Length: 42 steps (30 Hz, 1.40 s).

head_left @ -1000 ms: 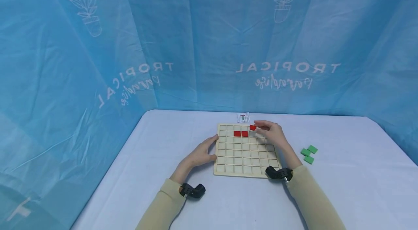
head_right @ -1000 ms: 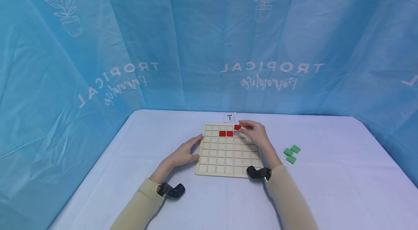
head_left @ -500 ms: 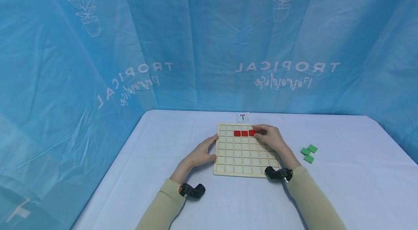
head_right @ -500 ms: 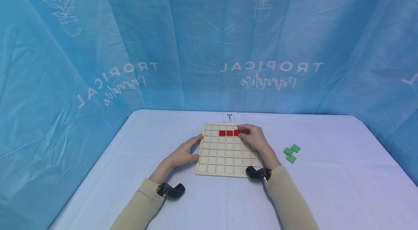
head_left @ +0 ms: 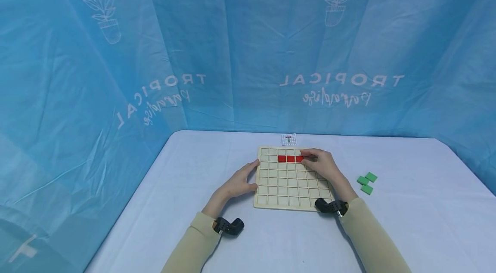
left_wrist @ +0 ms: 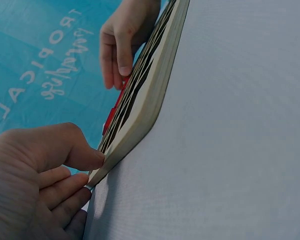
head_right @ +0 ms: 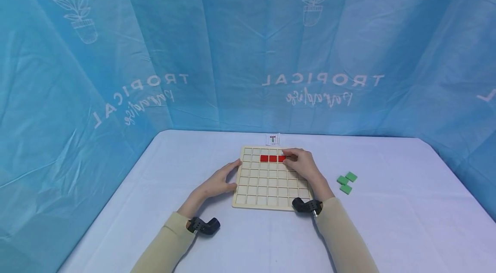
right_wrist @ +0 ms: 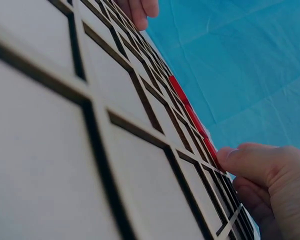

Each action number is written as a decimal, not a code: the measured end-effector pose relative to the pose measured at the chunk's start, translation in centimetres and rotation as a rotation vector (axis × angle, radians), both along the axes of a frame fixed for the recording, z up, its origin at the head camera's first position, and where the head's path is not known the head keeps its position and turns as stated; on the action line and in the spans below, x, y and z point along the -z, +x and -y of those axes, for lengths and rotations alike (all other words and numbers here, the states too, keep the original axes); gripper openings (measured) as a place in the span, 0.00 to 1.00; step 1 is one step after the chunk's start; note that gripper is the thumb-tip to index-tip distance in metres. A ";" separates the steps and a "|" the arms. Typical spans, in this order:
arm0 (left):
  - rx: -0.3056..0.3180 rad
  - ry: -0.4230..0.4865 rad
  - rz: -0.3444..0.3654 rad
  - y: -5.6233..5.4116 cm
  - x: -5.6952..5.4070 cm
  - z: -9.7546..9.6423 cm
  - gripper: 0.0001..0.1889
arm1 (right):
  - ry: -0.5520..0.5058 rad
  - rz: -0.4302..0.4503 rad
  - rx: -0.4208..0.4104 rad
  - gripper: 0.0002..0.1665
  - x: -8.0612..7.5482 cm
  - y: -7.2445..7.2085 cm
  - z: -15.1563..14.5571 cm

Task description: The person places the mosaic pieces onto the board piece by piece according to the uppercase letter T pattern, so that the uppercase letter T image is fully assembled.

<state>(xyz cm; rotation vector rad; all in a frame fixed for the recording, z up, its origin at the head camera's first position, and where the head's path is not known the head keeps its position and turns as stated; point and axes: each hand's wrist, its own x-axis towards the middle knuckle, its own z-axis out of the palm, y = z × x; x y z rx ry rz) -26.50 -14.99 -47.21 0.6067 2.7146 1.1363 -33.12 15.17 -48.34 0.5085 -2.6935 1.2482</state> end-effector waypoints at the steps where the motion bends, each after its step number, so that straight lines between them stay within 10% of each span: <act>1: 0.002 0.001 -0.001 0.0 0.0 0.0 0.43 | 0.001 0.001 0.004 0.21 0.0 0.0 0.0; 7: 0.000 0.018 -0.001 0.1 0.1 0.1 0.43 | -0.139 0.034 0.016 0.21 -1.1 0.0 0.0; 16: 0.018 0.005 0.001 0.4 0.4 -0.4 0.43 | -0.433 -0.065 0.007 0.26 -7.1 1.9 -3.5; 23: 0.010 -0.004 0.001 0.0 0.2 -0.1 0.42 | -0.324 -0.157 0.218 0.25 -9.3 4.0 -9.4; 34: -0.004 0.013 0.010 0.0 0.2 0.3 0.43 | -0.288 -0.085 0.430 0.28 -6.9 8.3 -15.9; 42: 0.000 0.004 0.011 -0.1 0.1 0.2 0.43 | -0.274 -0.035 0.429 0.31 -4.4 9.0 -17.0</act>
